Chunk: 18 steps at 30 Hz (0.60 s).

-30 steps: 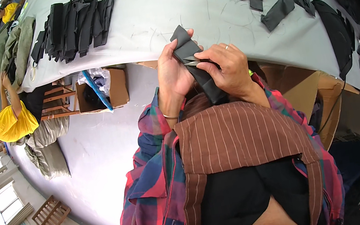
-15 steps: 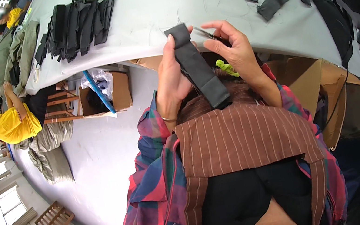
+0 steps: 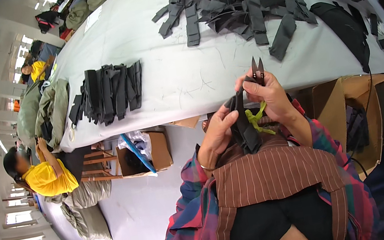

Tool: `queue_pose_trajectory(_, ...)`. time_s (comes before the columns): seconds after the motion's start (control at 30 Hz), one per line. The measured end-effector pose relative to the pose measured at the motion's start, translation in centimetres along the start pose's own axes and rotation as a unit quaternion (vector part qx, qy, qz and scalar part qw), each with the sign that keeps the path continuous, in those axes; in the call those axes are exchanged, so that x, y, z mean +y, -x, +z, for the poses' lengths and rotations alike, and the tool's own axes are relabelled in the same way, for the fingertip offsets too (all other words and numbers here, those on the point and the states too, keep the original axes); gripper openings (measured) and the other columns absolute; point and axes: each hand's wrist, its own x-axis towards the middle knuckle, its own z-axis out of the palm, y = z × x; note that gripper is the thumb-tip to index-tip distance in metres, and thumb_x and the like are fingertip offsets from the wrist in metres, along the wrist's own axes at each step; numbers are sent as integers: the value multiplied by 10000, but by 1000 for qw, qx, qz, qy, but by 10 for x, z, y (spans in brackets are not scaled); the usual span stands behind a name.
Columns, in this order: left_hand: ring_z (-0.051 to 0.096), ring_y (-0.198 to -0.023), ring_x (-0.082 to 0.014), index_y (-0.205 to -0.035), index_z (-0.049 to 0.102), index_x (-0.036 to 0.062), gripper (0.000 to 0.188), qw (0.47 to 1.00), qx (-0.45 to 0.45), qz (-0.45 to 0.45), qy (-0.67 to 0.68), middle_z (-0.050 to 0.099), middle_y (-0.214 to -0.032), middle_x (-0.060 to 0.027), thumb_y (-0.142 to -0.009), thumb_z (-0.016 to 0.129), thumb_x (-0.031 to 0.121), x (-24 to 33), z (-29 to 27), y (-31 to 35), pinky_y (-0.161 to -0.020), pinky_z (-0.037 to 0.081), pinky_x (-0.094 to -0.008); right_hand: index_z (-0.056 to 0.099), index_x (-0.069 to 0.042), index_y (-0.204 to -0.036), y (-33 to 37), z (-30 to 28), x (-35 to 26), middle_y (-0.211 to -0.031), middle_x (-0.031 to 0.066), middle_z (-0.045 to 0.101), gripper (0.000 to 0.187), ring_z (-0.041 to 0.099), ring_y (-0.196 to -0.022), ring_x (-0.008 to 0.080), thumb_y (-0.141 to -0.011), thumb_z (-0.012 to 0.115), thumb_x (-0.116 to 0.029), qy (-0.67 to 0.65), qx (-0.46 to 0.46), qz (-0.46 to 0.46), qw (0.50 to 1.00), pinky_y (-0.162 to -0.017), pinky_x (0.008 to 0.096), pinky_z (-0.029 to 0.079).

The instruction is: Trimming excess threads from black fabric components using nippers at a workshop table.

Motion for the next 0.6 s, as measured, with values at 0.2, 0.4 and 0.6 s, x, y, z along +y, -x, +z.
queue_pose_trajectory(0.2,576,-983,-134,-1208,511,14,457,998,6,41,-41,596,-1099,-53,-803,711,86,19,9,-2,-883,461,-266,549,-100,-878,8,-2,-7,-760,-15,592,81,397,-557,3,-912,598,-155,-40,-9,43,998,-480,166,300)
queue_pose_trajectory(0.4,582,-931,-153,-1141,530,18,482,774,80,234,-583,608,-998,-58,-707,740,32,39,33,7,-819,462,-281,599,-70,-1037,13,3,-9,-737,-68,465,194,442,-692,24,-851,645,-101,101,18,30,994,-641,171,355)
queue_pose_trajectory(0.6,501,-964,-315,-1082,548,48,520,607,41,314,-729,547,-970,-109,-583,674,-25,65,48,10,-939,331,-398,561,-79,-1159,14,9,-10,-843,-63,475,374,434,-750,19,-809,693,-90,85,25,11,996,-651,159,361)
